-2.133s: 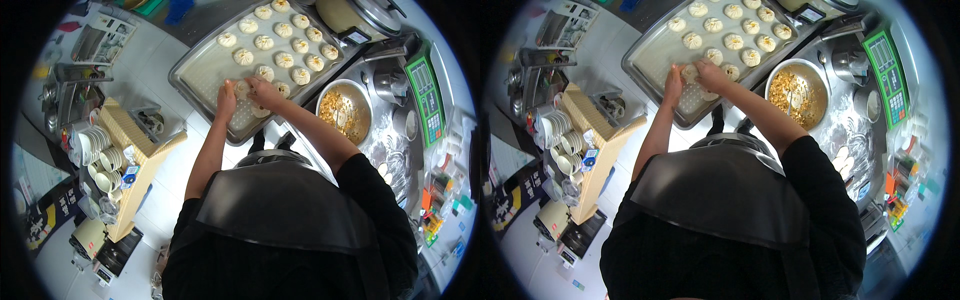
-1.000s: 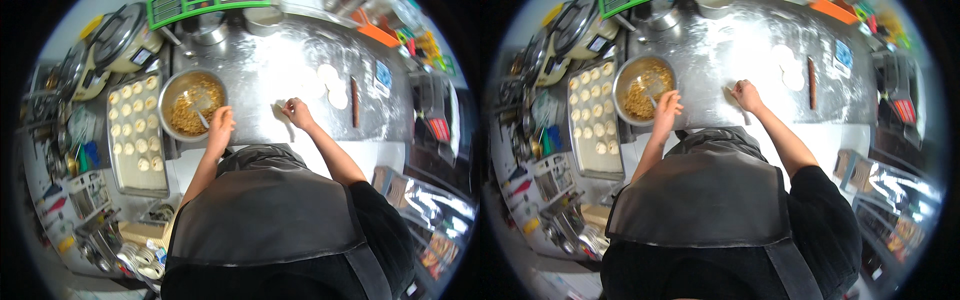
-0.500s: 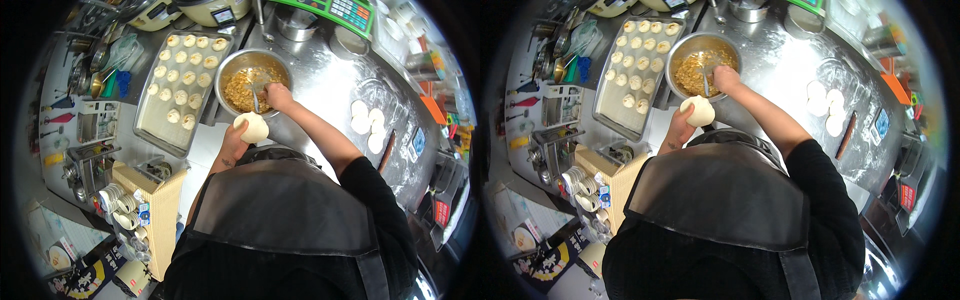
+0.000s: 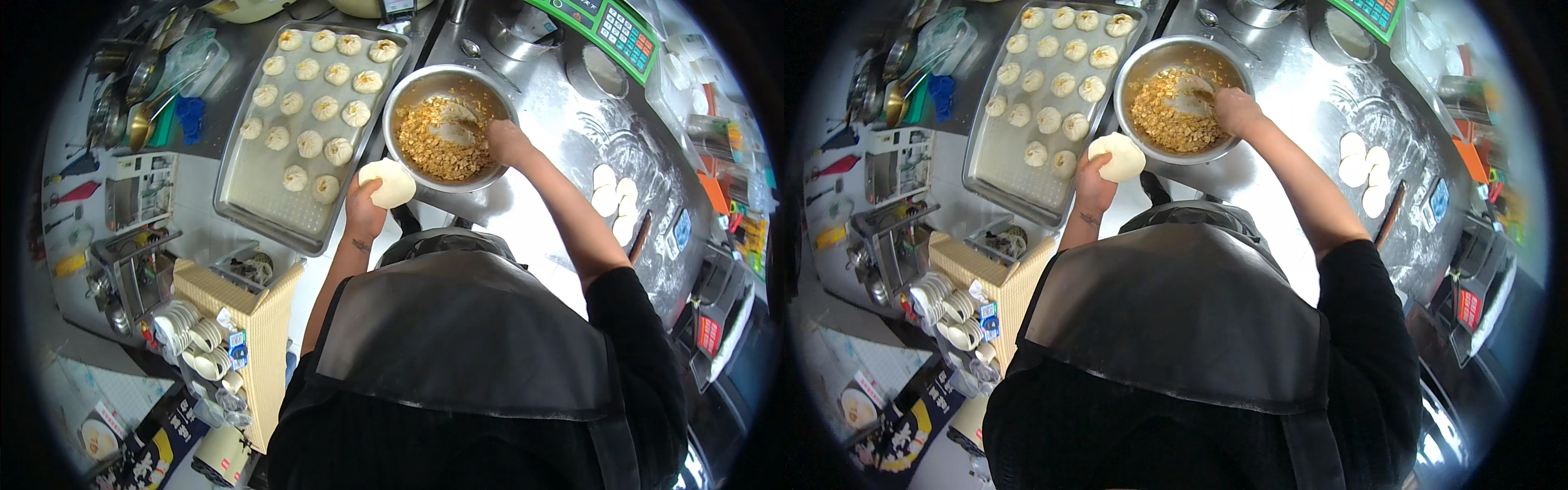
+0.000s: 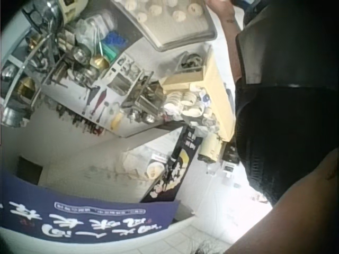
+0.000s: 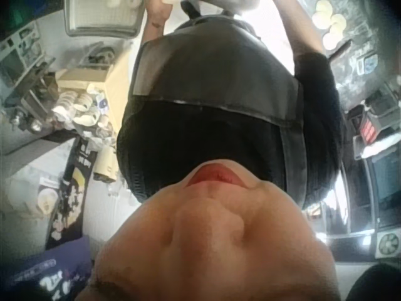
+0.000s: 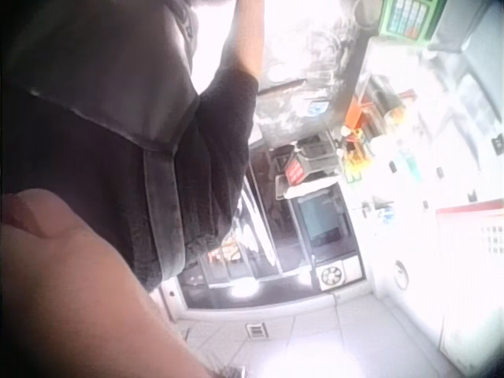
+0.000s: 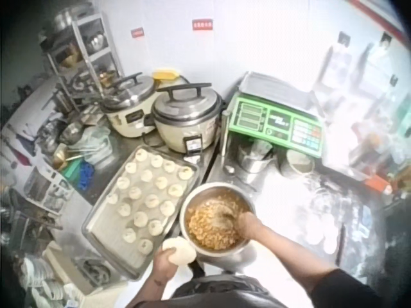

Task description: The person fills round dough wrappers with a grainy mixture from a metal bowl, pleats the edges to seal each bun, and places the finished buns on a perforated tray. The person repeats this process for multiple buns.

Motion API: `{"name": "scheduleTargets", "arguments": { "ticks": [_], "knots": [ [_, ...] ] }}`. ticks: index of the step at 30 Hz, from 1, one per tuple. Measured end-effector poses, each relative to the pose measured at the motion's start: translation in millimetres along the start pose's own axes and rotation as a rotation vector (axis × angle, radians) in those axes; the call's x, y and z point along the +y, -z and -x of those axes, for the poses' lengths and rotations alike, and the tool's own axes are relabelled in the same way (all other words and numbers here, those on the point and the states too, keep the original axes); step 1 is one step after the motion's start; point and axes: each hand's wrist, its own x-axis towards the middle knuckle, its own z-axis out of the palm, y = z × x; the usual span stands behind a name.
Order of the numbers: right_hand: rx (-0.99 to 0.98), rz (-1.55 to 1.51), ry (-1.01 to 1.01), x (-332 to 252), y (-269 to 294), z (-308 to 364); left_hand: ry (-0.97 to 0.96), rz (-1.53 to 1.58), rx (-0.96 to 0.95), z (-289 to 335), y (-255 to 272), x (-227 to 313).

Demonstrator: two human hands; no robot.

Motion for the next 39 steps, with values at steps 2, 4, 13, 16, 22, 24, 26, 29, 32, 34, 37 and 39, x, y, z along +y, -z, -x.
{"name": "scheduleTargets", "arguments": {
  "ticks": [2,4,13,16,22,24,26,29,32,34,37,39],
  "knots": [
    [0.011,0.150,0.068,7,2,27,0.079,0.036,0.000,-13,5,1],
    [0.006,0.160,0.054,3,-5,44,0.130,0.044,-0.037,-21,7,-1],
    [0.227,-0.409,-0.153,-47,-64,35,0.236,-0.065,-0.085,-30,8,1],
    [0.253,-0.533,-0.100,-53,-72,23,0.271,-0.076,-0.154,-26,4,9],
    [-0.109,-1.532,-0.270,-54,-63,23,0.248,-0.081,-0.204,-21,-18,25],
    [-0.114,-1.663,-0.274,-53,-58,33,0.229,-0.089,-0.168,-25,-28,30],
    [-0.061,-1.677,-0.230,-50,-54,45,0.203,-0.089,-0.177,-35,-37,33],
    [0.158,-1.449,-0.150,-57,-50,64,0.304,-0.041,-0.095,-59,-52,29],
    [0.479,-0.890,0.083,-69,-51,81,0.393,0.059,-0.081,-83,-64,19],
    [0.670,-0.426,0.268,-73,-54,86,0.418,0.125,-0.102,-92,-67,13],
    [0.690,-0.593,0.173,-61,-58,72,0.390,0.137,-0.110,-92,-60,12],
    [0.730,-0.657,0.098,-41,-59,44,0.336,0.113,-0.141,-85,-51,17]
  ]
}}
